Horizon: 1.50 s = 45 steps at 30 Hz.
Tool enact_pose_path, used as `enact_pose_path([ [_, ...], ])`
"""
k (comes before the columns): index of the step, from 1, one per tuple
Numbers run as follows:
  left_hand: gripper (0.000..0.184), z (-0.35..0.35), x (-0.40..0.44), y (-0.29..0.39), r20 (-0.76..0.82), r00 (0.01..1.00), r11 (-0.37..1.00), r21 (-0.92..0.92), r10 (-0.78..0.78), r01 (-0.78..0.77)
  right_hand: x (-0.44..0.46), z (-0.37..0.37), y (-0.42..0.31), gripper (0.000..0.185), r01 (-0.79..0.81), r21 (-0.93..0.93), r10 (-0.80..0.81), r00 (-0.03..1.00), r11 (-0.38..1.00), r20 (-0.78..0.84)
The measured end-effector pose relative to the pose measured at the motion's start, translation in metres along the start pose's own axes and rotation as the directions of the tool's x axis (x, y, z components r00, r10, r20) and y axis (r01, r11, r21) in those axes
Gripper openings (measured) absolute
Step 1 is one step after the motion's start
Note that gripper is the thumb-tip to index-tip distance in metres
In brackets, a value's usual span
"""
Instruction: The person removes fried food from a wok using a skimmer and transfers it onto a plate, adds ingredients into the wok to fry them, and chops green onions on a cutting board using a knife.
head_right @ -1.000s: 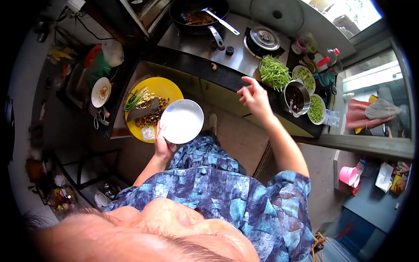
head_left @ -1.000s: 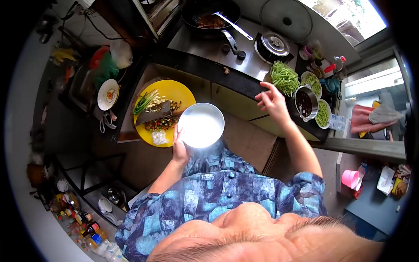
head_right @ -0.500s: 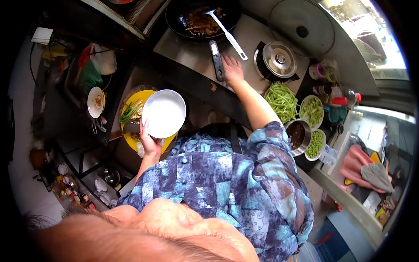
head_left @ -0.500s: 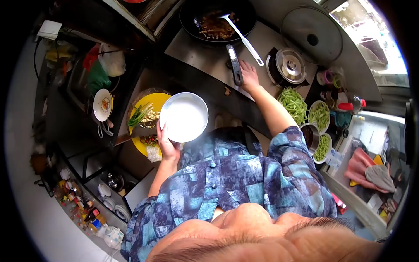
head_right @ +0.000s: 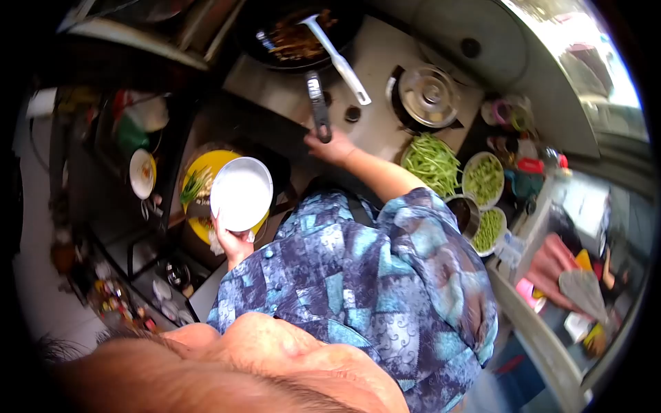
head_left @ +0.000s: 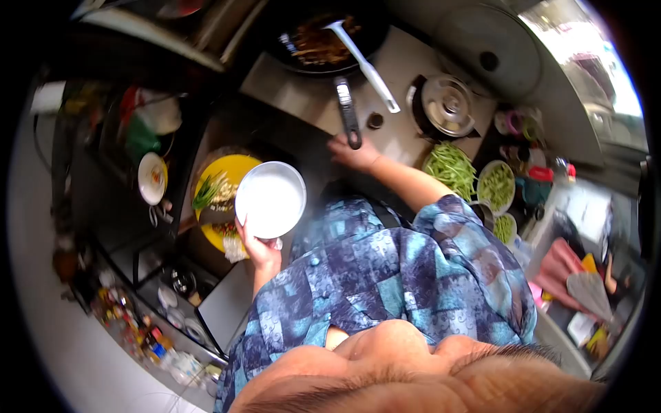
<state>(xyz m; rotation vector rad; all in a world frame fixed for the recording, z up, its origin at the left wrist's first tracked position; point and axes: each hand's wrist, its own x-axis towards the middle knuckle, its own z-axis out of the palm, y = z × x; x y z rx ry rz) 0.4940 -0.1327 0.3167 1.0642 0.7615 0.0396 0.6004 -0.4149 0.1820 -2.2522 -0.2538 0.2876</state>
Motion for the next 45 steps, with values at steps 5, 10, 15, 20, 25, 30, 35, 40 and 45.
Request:
enact_pose_path([
  [5, 0.045, 0.037, 0.033, 0.018, 0.082, 0.992, 0.983, 0.164, -0.092, 0.078, -0.011, 0.022, 0.021, 0.013, 0.223, -0.416, -0.239, 0.971, 0.881, 0.015],
  [10, 0.043, 0.063, 0.054, 0.035, 0.171, 0.984, 0.988, 0.150, -0.054, 0.028, -0.029, 0.015, 0.023, 0.025, 0.203, -0.423, -0.246, 0.968, 0.883, -0.049],
  [15, 0.038, 0.064, 0.073, 0.034, 0.230, 0.970, 0.988, 0.150, -0.077, 0.043, -0.060, -0.038, 0.010, 0.030, -0.204, 0.127, 0.241, 0.839, 0.971, -0.487],
  [20, 0.039, 0.064, 0.081, 0.027, 0.135, 0.989, 0.994, 0.100, -0.064, 0.050, -0.039, -0.136, 0.016, 0.062, -0.132, -0.499, -0.156, 0.855, 0.857, -0.495],
  [25, 0.043, 0.056, 0.079, 0.028, 0.206, 0.977, 0.997, 0.064, -0.057, 0.044, 0.018, -0.183, -0.003, 0.045, 0.349, -0.694, -0.418, 0.905, 0.630, 0.076],
  [30, 0.041, 0.060, 0.074, 0.024, 0.139, 0.990, 0.999, -0.004, -0.035, 0.036, 0.056, -0.223, -0.070, 0.030, 0.409, -0.705, -0.538, 0.842, 0.579, 0.047],
  [35, 0.040, 0.053, 0.076, 0.020, 0.119, 0.992, 0.999, -0.025, -0.034, 0.038, 0.089, -0.284, -0.136, 0.012, 0.162, -0.588, -0.445, 0.813, 0.792, -0.375],
  [40, 0.040, 0.046, 0.078, 0.015, 0.120, 0.992, 0.997, -0.063, -0.045, 0.053, 0.104, -0.341, -0.111, 0.022, -0.237, -0.033, 0.197, 0.869, 0.971, -0.455],
  [45, 0.042, 0.041, 0.081, 0.008, 0.136, 0.989, 0.996, -0.070, -0.049, 0.059, 0.099, -0.297, -0.094, 0.020, -0.080, 0.472, 0.333, 0.810, 0.878, -0.483],
])
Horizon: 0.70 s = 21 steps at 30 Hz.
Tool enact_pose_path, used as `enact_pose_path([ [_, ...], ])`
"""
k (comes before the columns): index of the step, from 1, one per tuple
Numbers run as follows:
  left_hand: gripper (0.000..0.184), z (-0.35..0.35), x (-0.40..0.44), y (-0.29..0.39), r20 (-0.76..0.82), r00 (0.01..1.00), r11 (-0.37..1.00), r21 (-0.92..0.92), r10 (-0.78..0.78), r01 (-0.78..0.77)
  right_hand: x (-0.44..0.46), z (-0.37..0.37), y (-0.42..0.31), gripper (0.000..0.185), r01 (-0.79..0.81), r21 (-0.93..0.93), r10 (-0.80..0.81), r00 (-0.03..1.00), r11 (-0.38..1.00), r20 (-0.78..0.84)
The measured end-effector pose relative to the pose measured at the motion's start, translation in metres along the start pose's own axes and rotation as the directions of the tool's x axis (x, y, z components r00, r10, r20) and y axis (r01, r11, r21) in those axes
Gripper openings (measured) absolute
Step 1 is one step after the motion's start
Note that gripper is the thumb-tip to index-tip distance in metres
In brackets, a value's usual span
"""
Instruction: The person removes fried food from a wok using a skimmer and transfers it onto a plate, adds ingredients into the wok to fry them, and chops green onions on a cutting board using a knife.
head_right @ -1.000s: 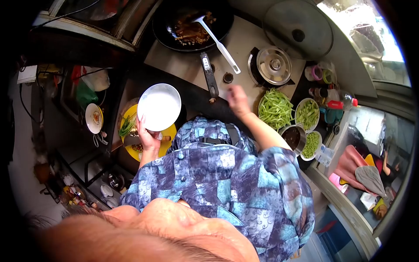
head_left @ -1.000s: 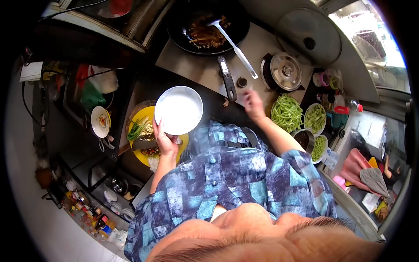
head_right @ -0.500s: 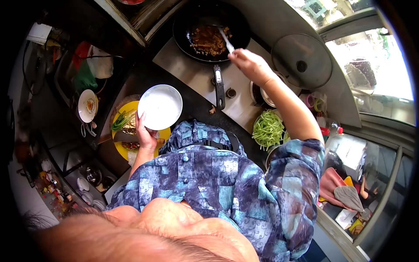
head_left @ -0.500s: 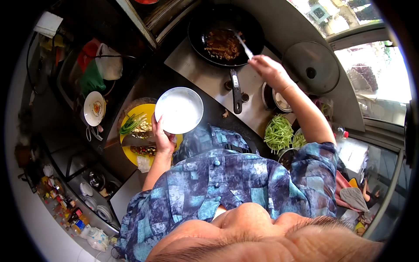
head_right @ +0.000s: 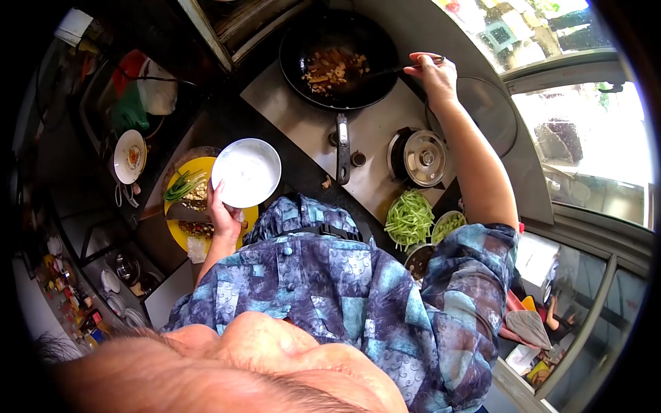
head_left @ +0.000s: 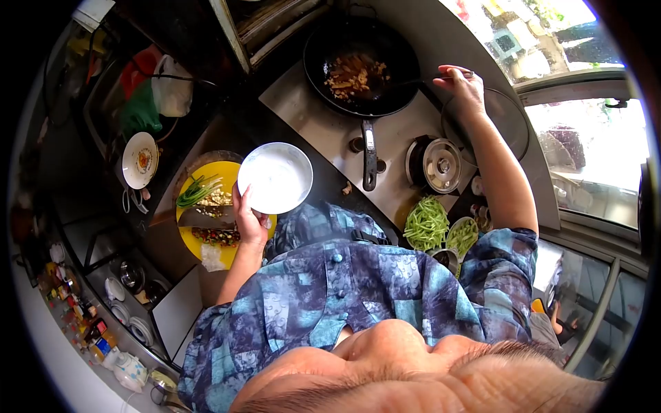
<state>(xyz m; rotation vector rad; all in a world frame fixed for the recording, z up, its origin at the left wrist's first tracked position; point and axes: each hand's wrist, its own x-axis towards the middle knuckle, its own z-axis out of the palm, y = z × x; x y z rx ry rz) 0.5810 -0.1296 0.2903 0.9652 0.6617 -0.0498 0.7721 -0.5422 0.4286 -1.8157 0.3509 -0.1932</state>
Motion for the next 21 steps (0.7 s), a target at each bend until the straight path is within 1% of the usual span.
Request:
enact_pose_path([
  [2, 0.043, 0.003, -0.003, 0.001, 0.015, 1.000, 1.000, 0.016, -0.008, 0.008, 0.002, -0.004, -0.010, 0.019, 0.102, -0.036, -0.102, 0.995, 0.994, 0.006],
  [4, 0.043, 0.004, -0.004, 0.002, 0.041, 0.999, 1.000, 0.013, -0.009, 0.008, -0.002, -0.010, -0.028, 0.019, 0.148, -0.112, -0.149, 0.989, 0.983, 0.008],
  [6, 0.043, 0.004, -0.004, 0.000, 0.046, 0.999, 1.000, -0.012, -0.008, 0.008, 0.001, -0.015, -0.039, 0.020, 0.204, -0.361, -0.213, 0.977, 0.910, 0.017],
  [9, 0.042, 0.004, -0.004, -0.006, 0.043, 0.999, 0.998, -0.054, -0.011, 0.013, 0.000, -0.017, -0.055, 0.019, 0.188, -0.581, -0.208, 0.978, 0.792, 0.033],
  [11, 0.042, 0.003, -0.006, -0.006, 0.069, 0.997, 0.999, -0.046, -0.021, 0.024, 0.022, -0.032, -0.030, 0.020, 0.082, -0.309, -0.096, 0.995, 0.948, -0.029],
  [12, 0.041, 0.002, -0.007, -0.006, 0.064, 0.998, 0.999, -0.037, -0.026, 0.028, 0.036, -0.041, -0.007, 0.020, 0.023, -0.156, -0.030, 0.999, 0.987, -0.045],
  [13, 0.041, 0.002, -0.009, -0.006, 0.060, 0.998, 0.999, -0.029, -0.031, 0.033, 0.048, -0.048, 0.025, 0.021, 0.000, 0.069, 0.004, 0.998, 0.998, -0.064],
  [14, 0.041, 0.002, -0.010, -0.005, 0.056, 0.998, 0.999, -0.020, -0.036, 0.037, 0.051, -0.046, 0.046, 0.020, -0.112, 0.181, 0.124, 0.991, 0.977, -0.055],
  [16, 0.041, -0.003, -0.013, -0.003, 0.100, 0.994, 0.999, 0.005, -0.052, 0.051, 0.033, -0.023, 0.057, 0.019, -0.137, 0.278, 0.158, 0.986, 0.951, -0.056],
  [17, 0.040, -0.004, -0.013, -0.001, 0.122, 0.991, 0.998, 0.018, -0.060, 0.058, 0.021, -0.012, 0.054, 0.020, -0.055, 0.282, 0.065, 0.997, 0.958, -0.028],
  [18, 0.040, 0.000, -0.014, 0.000, 0.102, 0.994, 0.999, 0.001, -0.042, 0.042, 0.012, -0.001, 0.043, 0.021, 0.003, 0.250, -0.010, 1.000, 0.968, 0.027],
  [20, 0.040, 0.011, -0.014, 0.001, 0.059, 0.998, 0.999, -0.031, -0.008, 0.010, -0.019, 0.028, 0.005, 0.021, 0.193, 0.026, -0.195, 0.973, 0.981, 0.127],
  [21, 0.039, 0.010, -0.014, 0.003, 0.052, 0.999, 1.000, -0.028, -0.008, 0.009, -0.038, 0.039, -0.007, 0.020, 0.376, -0.150, -0.341, 0.916, 0.915, 0.213],
])
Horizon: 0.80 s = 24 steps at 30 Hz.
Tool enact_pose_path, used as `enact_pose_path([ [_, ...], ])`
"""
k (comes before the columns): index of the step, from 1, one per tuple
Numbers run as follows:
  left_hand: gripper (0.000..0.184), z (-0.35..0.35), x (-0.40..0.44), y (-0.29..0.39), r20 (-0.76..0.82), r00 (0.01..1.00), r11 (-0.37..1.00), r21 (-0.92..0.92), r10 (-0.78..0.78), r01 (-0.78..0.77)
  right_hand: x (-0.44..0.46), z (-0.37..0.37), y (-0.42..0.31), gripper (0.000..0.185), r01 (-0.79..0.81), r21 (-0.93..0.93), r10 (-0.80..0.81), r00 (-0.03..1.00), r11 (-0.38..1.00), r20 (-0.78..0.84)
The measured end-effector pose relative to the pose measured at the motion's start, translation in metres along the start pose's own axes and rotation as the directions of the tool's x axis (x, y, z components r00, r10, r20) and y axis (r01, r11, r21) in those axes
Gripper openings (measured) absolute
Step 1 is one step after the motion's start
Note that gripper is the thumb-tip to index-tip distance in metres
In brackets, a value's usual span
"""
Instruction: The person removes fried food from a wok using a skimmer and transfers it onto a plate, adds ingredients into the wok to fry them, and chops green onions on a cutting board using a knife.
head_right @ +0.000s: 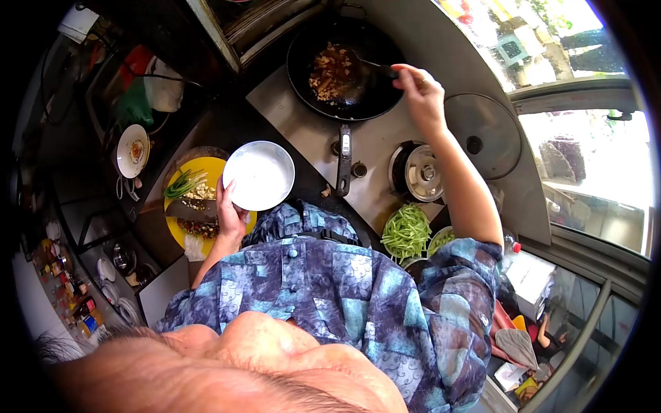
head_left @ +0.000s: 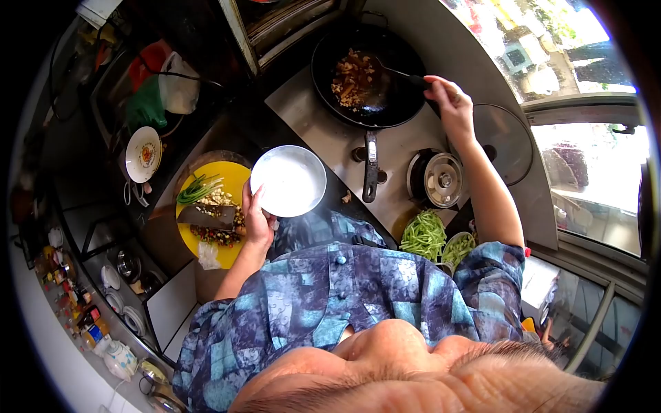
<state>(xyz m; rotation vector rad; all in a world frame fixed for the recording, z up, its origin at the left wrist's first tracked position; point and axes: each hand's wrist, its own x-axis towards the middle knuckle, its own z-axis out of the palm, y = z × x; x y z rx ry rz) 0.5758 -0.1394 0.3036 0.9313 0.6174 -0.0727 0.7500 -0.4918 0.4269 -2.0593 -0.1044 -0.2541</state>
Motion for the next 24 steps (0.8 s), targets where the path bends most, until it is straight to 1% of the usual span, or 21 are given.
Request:
enact_pose_path([
  [1, 0.039, 0.002, 0.003, -0.001, 0.001, 1.000, 1.000, -0.005, 0.003, -0.003, -0.008, 0.006, -0.020, 0.018, 0.177, -0.204, -0.162, 0.983, 0.963, 0.091],
  [2, 0.039, 0.002, 0.004, -0.001, 0.001, 1.000, 1.000, -0.010, 0.007, -0.007, -0.014, 0.009, -0.039, 0.016, 0.282, -0.295, -0.240, 0.956, 0.913, 0.169],
  [3, 0.039, 0.002, 0.005, -0.001, 0.015, 1.000, 1.000, -0.003, 0.002, -0.002, -0.016, 0.012, -0.045, 0.015, 0.338, -0.347, -0.278, 0.937, 0.875, 0.212],
  [5, 0.039, 0.000, 0.004, -0.001, 0.042, 0.999, 1.000, 0.011, -0.009, 0.009, -0.010, 0.019, -0.037, 0.015, 0.399, -0.375, -0.348, 0.916, 0.837, 0.198],
  [7, 0.039, 0.004, 0.001, 0.000, 0.011, 1.000, 1.000, 0.013, -0.005, 0.005, 0.002, 0.033, -0.012, 0.015, 0.426, -0.435, -0.396, 0.904, 0.794, 0.161],
  [9, 0.040, 0.007, -0.002, 0.001, -0.001, 1.000, 1.000, 0.010, -0.007, 0.007, 0.011, 0.046, 0.002, 0.016, 0.444, -0.495, -0.412, 0.893, 0.747, 0.180],
  [11, 0.040, 0.006, -0.003, 0.001, 0.006, 1.000, 1.000, 0.002, -0.013, 0.013, 0.014, 0.054, 0.007, 0.018, 0.508, -0.432, -0.426, 0.861, 0.745, 0.277],
  [12, 0.041, 0.003, -0.002, 0.000, 0.018, 1.000, 1.000, 0.009, -0.015, 0.015, 0.013, 0.055, 0.000, 0.020, 0.560, -0.396, -0.429, 0.822, 0.728, 0.374],
  [14, 0.043, -0.003, 0.002, -0.004, 0.053, 0.998, 1.000, 0.025, -0.020, 0.019, 0.006, 0.052, -0.015, 0.021, 0.605, -0.372, -0.375, 0.761, 0.704, 0.529],
  [15, 0.044, -0.003, 0.001, -0.004, 0.037, 0.999, 1.000, 0.015, -0.013, 0.013, 0.001, 0.047, -0.033, 0.021, 0.624, -0.360, -0.345, 0.726, 0.693, 0.595],
  [18, 0.046, 0.001, 0.000, -0.005, -0.006, 1.000, 1.000, -0.005, 0.001, -0.001, -0.016, 0.033, -0.087, 0.019, 0.677, -0.358, -0.319, 0.662, 0.644, 0.678],
  [20, 0.047, 0.002, -0.001, -0.005, -0.031, 1.000, 1.000, -0.007, 0.002, -0.002, -0.027, 0.030, -0.116, 0.018, 0.637, -0.364, -0.322, 0.705, 0.680, 0.632],
  [21, 0.047, 0.000, -0.001, -0.005, -0.013, 1.000, 1.000, 0.002, -0.005, 0.005, -0.031, 0.030, -0.126, 0.017, 0.616, -0.366, -0.322, 0.725, 0.698, 0.608],
  [22, 0.047, -0.003, 0.000, -0.005, 0.005, 1.000, 1.000, 0.012, -0.012, 0.012, -0.033, 0.031, -0.131, 0.015, 0.627, -0.359, -0.356, 0.727, 0.691, 0.587],
  [24, 0.048, -0.004, 0.000, -0.005, 0.019, 1.000, 1.000, 0.014, -0.015, 0.015, -0.036, 0.037, -0.130, 0.013, 0.571, -0.344, -0.325, 0.763, 0.745, 0.559],
])
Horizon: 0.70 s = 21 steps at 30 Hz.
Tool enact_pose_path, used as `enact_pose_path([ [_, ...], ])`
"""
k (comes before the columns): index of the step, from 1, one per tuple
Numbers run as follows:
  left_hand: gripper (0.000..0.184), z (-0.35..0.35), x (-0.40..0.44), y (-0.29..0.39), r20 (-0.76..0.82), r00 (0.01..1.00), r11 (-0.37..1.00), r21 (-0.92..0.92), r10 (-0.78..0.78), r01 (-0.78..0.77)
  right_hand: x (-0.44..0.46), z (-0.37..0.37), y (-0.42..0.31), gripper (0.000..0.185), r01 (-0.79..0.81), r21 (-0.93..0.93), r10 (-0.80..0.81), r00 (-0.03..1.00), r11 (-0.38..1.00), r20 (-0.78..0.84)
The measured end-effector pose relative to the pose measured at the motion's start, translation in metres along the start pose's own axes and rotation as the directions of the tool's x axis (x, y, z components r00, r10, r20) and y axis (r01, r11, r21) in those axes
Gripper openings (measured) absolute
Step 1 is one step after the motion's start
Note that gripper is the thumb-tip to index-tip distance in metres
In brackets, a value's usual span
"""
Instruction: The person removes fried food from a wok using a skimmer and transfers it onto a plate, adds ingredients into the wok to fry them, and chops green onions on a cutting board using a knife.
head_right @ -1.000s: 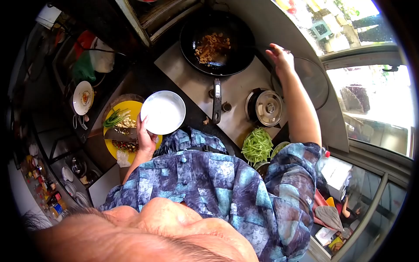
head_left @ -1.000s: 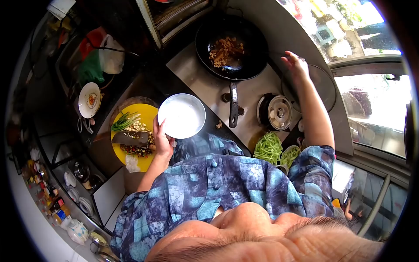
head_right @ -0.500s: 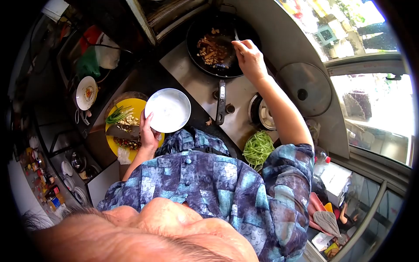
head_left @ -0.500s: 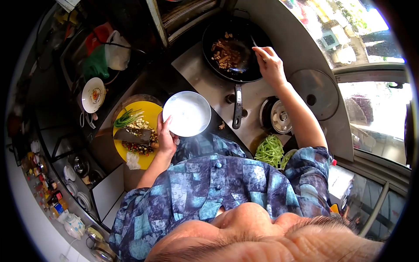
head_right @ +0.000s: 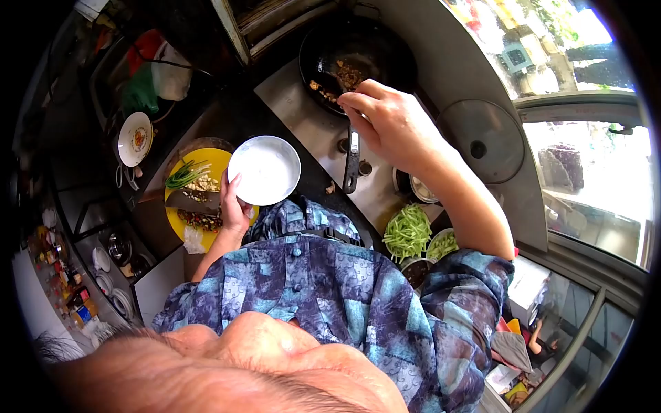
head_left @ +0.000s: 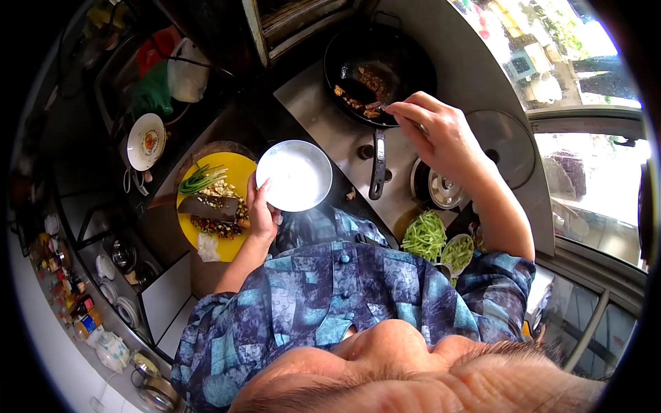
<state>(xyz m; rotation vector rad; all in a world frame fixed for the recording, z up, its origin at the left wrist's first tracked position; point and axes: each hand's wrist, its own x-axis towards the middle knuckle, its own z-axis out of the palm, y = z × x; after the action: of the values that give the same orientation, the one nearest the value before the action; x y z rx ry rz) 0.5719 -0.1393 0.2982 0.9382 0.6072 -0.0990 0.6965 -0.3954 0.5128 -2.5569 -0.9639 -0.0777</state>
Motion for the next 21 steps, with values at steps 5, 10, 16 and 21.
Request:
enact_pose_path([
  [5, 0.047, 0.002, 0.002, -0.001, 0.017, 1.000, 1.000, -0.001, 0.014, -0.014, -0.013, 0.054, 0.043, 0.017, -0.026, -0.092, 0.030, 0.999, 0.995, 0.045],
  [10, 0.047, -0.001, -0.003, -0.003, -0.020, 1.000, 1.000, -0.020, 0.019, -0.019, -0.038, 0.013, 0.023, 0.019, -0.009, -0.117, 0.021, 0.995, 0.993, 0.101],
  [16, 0.044, -0.003, 0.002, -0.005, -0.024, 0.999, 0.999, -0.038, 0.027, -0.028, -0.055, 0.034, 0.026, 0.030, 0.018, -0.124, 0.007, 0.981, 0.992, 0.196],
  [21, 0.047, 0.000, 0.003, -0.002, 0.056, 0.998, 1.000, -0.005, -0.005, 0.005, -0.051, 0.045, 0.078, 0.018, -0.142, -0.050, 0.126, 0.963, 0.989, -0.240],
])
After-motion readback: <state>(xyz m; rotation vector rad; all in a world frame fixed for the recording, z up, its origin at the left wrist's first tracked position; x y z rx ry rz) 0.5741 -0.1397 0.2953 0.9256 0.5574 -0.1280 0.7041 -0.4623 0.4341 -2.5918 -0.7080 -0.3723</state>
